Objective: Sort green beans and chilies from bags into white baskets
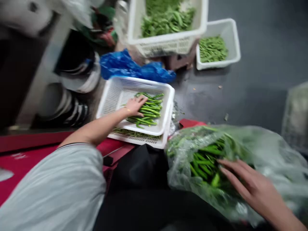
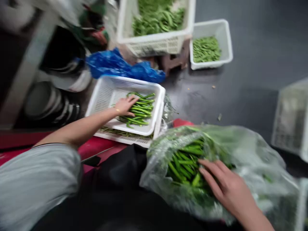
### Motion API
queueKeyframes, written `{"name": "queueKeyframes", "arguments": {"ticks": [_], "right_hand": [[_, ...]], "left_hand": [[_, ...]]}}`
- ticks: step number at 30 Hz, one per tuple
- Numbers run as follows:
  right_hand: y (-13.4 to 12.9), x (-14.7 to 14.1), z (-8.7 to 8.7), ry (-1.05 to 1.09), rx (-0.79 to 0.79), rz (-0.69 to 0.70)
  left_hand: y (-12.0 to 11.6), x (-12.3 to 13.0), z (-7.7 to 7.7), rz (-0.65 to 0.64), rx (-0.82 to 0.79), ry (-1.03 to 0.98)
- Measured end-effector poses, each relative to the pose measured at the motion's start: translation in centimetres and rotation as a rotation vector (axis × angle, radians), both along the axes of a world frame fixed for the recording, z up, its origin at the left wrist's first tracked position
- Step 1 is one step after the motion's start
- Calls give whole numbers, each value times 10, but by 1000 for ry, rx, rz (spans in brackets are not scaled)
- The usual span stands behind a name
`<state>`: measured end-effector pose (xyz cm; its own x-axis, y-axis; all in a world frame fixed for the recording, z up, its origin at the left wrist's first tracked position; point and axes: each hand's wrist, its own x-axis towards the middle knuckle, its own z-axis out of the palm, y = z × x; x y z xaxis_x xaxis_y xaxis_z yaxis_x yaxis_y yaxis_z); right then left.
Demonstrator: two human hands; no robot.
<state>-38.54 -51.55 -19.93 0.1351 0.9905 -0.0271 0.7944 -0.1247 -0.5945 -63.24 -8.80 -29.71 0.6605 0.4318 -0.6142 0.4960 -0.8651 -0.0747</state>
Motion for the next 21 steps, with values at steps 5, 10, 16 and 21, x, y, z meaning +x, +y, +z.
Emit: {"name": "queueKeyframes", "arguments": {"ticks": [5,10,16,21], "right_hand": [[9,-2,25,-64,-3,-112],[3,5,34,-79,-1,-161],[4,6,56,-41,14,-138],[-5,1,48,17,-115,29]], "left_hand": [[-9,-27,5,7,85,-68],[-48,-34,17,72,78,-75],[-26,-62,18,136,56,164],[22,-115,26,264,29,267]]}}
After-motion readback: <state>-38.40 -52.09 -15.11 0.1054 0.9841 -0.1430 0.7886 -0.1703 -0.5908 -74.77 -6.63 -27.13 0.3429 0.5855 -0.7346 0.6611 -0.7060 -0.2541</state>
